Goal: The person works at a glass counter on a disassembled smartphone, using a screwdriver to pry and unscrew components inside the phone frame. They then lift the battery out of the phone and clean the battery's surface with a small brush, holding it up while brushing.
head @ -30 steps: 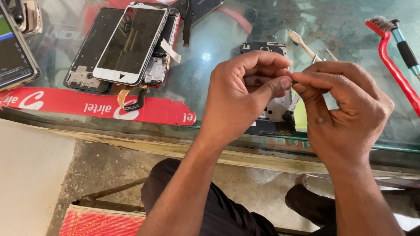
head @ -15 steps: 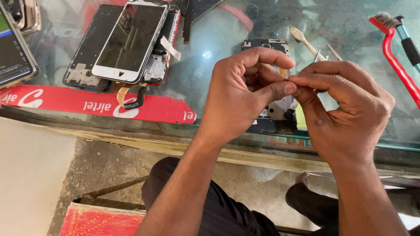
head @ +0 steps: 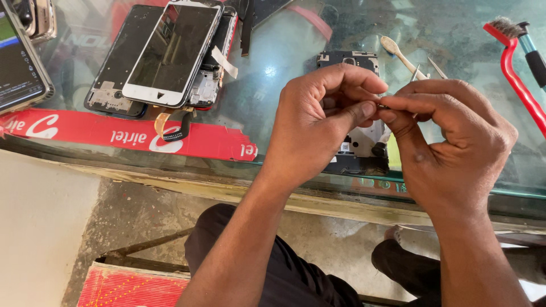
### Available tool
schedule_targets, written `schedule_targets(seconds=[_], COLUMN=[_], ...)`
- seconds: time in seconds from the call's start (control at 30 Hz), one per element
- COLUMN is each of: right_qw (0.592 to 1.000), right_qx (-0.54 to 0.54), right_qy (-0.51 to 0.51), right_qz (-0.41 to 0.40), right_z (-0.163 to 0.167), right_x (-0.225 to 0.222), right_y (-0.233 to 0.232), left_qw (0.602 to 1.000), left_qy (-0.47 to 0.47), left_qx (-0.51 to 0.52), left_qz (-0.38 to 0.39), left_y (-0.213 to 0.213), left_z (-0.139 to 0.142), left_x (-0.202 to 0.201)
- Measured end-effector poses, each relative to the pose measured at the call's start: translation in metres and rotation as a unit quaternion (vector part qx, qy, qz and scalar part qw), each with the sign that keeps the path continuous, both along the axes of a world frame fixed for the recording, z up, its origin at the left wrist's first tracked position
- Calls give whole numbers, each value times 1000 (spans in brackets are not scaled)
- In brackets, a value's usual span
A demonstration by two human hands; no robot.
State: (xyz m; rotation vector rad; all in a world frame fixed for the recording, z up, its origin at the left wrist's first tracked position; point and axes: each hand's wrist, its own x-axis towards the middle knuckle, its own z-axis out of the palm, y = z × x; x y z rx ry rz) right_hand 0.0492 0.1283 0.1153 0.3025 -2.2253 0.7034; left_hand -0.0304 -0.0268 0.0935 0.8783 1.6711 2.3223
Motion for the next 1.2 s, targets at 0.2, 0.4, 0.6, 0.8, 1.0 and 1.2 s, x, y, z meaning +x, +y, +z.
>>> schedule_targets(seconds=[0.2, 0.4, 0.6, 0.8, 1.0, 1.2], right_qw=[998, 969, 977, 990, 993, 986], right_qx=[-43, -226, -195, -122, -108, -158], right_qy=[-32, -62, -81, -74, -49, -42], right_qz=[-46, 81, 21, 1, -8, 26], right_z=[2, -4, -6, 8, 13, 10], right_x=[3, 1, 3, 1, 0, 2], right_y=[0, 8, 5, -6, -13, -9], left_qw=[1000, 999, 999, 997, 998, 995], left_qy=[-1, 32, 23, 41, 31, 54], left_qx=[19, -5, -21, -36, -6, -47], left_qz=[19, 14, 13, 61, 53, 67], left_y=[0, -3, 0, 1, 3, 2], left_z=[-2, -1, 7, 6, 0, 2], left_x=[0, 1, 4, 4, 2, 2])
